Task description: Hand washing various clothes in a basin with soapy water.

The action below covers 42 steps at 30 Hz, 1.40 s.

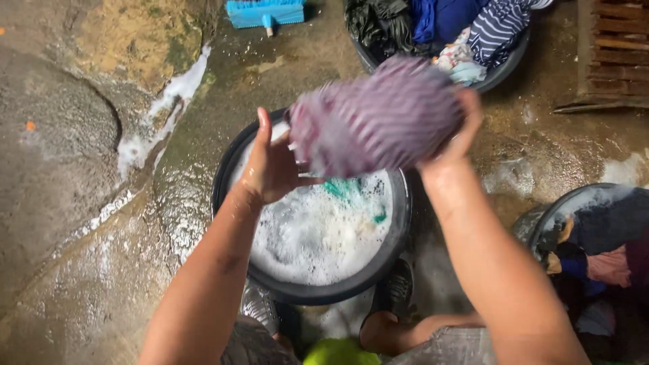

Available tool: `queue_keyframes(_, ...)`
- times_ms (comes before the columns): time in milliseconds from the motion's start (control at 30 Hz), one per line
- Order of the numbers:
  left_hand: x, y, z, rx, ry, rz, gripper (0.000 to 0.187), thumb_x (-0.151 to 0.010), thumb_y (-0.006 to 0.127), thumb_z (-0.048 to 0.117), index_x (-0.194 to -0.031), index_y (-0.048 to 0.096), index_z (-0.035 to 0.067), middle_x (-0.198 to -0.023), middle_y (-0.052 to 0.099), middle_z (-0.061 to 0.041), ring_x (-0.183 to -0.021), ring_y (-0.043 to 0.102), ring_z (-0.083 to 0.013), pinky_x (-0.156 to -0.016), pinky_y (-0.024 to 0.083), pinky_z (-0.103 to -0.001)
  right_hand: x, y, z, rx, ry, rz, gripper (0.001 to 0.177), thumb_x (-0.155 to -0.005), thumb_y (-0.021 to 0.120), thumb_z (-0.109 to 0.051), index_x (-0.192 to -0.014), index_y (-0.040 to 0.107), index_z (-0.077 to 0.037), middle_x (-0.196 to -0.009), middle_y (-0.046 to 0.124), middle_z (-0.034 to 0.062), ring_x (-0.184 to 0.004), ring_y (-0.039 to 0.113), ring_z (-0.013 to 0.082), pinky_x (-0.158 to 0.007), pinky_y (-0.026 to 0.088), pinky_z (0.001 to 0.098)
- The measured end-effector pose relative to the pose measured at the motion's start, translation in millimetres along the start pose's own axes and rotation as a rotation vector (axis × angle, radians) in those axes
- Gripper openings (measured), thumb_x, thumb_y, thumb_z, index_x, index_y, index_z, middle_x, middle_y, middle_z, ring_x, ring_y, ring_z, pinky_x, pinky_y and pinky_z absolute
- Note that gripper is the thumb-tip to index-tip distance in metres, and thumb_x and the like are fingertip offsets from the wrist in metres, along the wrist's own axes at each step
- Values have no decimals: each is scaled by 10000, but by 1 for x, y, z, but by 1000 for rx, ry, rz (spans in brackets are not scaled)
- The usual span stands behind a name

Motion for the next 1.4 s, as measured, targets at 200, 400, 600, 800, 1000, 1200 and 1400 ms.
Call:
queue_keyframes(200,-31,-26,-20,-286,-4,106,891,-885,384,725,-1562,306,150,-1556,463,-222,-1394,497,-452,-1109,405,-609,-182,-191,-85,-525,-211,142,938,-907,471,-675,-1595,304,-61,-1555,393,222,-1418,429,437,-1091,457,650)
queue_keyframes(400,-31,-25,-22,-390,26,159,787,-920,447,637,-1505,448,110,-1494,550,-184,-1326,566,-375,-1070,463,-553,-229,-244,-97,-247,-21,369,864,-959,538,-623,-1588,239,-113,-1457,365,263,-1200,461,477,-935,474,618)
queue_keyframes(600,-23,-25,-24,-502,44,232,761,-898,544,584,-1485,469,105,-1447,599,-156,-1285,606,-336,-1027,491,-515,-138,-224,19,211,244,636,793,-935,495,-632,-1496,363,-88,-1467,424,268,-1280,560,456,-971,557,596)
queue_keyframes(800,0,-38,-17,-888,176,464,730,-851,660,572,-1386,570,82,-1291,702,-173,-1202,663,-328,-961,524,-455,-94,-131,137,513,86,190,331,-971,670,-273,-1191,654,-26,-1044,694,129,-808,680,233,-706,585,387)
queue_keyframes(1000,10,-57,-32,-1531,-29,555,785,-840,670,649,-1422,554,135,-1348,644,-150,-1261,606,-324,-1032,481,-450,-30,-87,259,1463,-128,-421,494,-898,792,-312,-1278,636,-37,-1273,637,260,-1130,623,392,-956,506,474)
queue_keyframes(1200,18,-41,-24,-1608,5,472,767,-835,665,639,-1431,558,167,-1357,648,-111,-1258,614,-316,-1026,497,-458,72,-67,322,1669,555,-539,555,-940,631,-155,-1474,499,-78,-1413,552,251,-1272,564,361,-1046,461,467)
queue_keyframes(1400,12,-55,-25,-1593,4,457,758,-839,664,638,-1413,562,153,-1302,679,-115,-1231,633,-307,-1006,512,-449,75,21,181,1612,641,-658,428,-958,653,-320,-1327,578,-118,-1087,740,172,-933,716,342,-829,570,457)
Point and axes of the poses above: each hand's wrist, its own x-axis away from the middle knuckle, its own y-axis out of the palm, z = x × y, the point moved 6 cm from there along -x, towards the middle knuckle
